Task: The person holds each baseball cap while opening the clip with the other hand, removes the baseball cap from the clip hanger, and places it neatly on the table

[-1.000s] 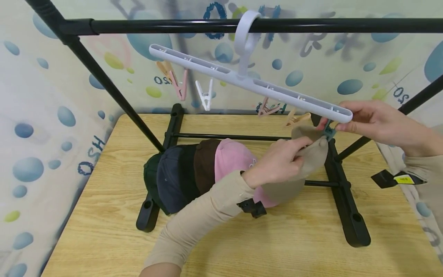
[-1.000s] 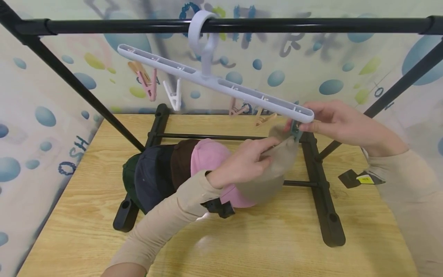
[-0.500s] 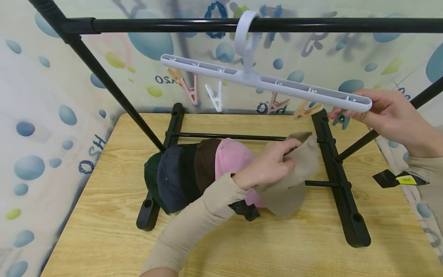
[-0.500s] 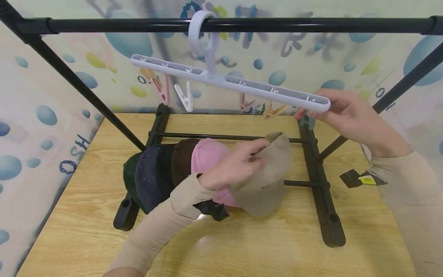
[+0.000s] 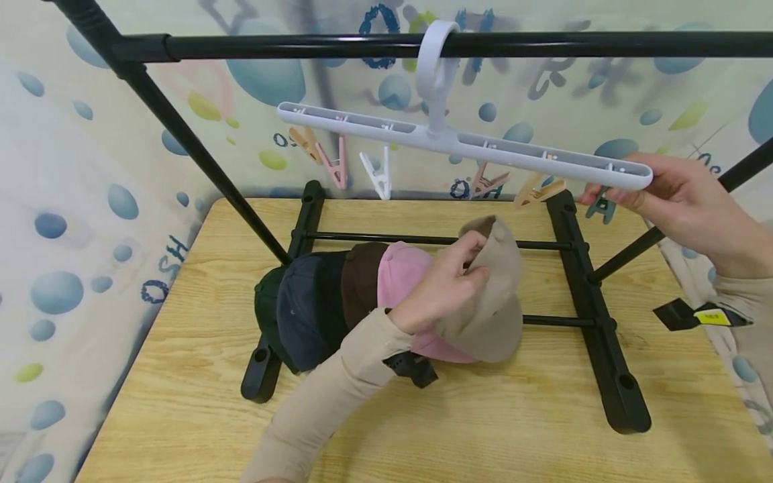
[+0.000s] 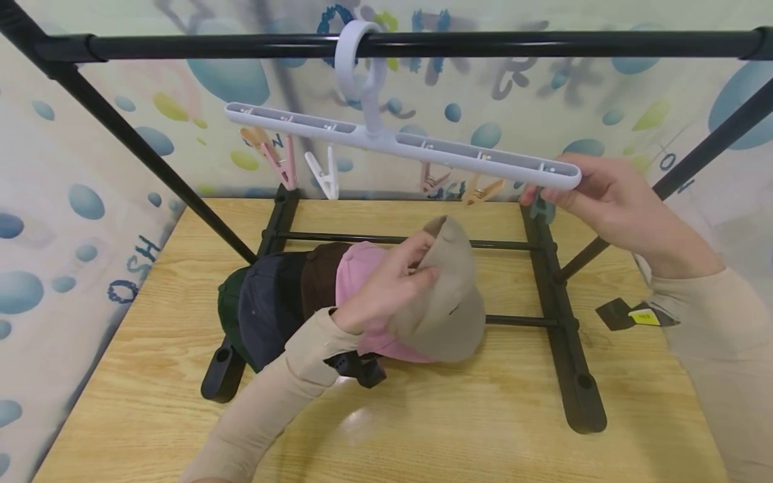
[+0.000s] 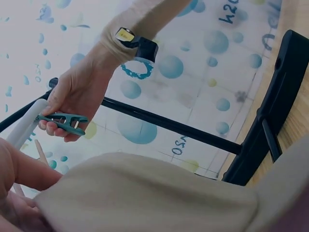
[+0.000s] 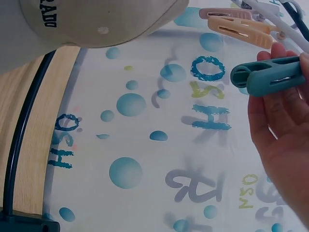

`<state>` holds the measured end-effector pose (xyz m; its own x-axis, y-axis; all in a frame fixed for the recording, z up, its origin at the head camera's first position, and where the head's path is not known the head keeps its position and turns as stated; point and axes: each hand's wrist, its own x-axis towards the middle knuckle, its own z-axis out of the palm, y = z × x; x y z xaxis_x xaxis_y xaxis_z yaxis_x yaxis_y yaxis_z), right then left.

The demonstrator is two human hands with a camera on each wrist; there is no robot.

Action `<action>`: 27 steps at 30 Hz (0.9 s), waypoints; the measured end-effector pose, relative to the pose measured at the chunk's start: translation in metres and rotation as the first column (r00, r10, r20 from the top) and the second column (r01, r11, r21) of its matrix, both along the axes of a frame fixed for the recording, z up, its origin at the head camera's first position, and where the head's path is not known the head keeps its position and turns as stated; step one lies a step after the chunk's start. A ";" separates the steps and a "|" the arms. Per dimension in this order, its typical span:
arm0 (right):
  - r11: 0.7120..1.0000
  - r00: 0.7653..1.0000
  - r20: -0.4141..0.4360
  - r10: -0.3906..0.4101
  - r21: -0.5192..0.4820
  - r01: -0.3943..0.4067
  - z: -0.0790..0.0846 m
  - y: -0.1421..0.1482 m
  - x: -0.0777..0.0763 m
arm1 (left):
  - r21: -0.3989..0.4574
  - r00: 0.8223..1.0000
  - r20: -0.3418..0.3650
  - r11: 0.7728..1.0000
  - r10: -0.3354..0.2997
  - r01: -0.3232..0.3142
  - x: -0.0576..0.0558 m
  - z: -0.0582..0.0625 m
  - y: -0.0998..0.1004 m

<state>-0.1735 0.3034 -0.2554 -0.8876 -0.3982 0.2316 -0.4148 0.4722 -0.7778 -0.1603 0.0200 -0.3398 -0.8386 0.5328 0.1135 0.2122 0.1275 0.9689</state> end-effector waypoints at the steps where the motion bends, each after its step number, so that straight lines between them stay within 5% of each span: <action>1: 1.000 1.000 0.007 0.003 0.002 -0.003 0.000 0.001 0.000 | 0.007 1.000 0.010 1.000 0.005 -0.005 0.000 -0.001 -0.001; 13: 1.000 0.999 0.042 -0.007 -0.015 0.007 -0.008 0.009 0.005 | 0.042 0.997 0.036 0.996 0.072 -0.074 0.000 -0.017 -0.010; 18: 0.999 0.994 0.103 -0.028 -0.026 0.031 -0.010 0.011 0.006 | -0.009 0.994 0.027 0.995 0.103 -0.103 -0.004 -0.025 -0.019; 27: 0.980 0.986 0.128 0.104 -0.182 -0.080 -0.013 0.010 0.004 | -0.135 0.986 -0.033 0.977 0.165 -0.168 0.000 -0.037 -0.044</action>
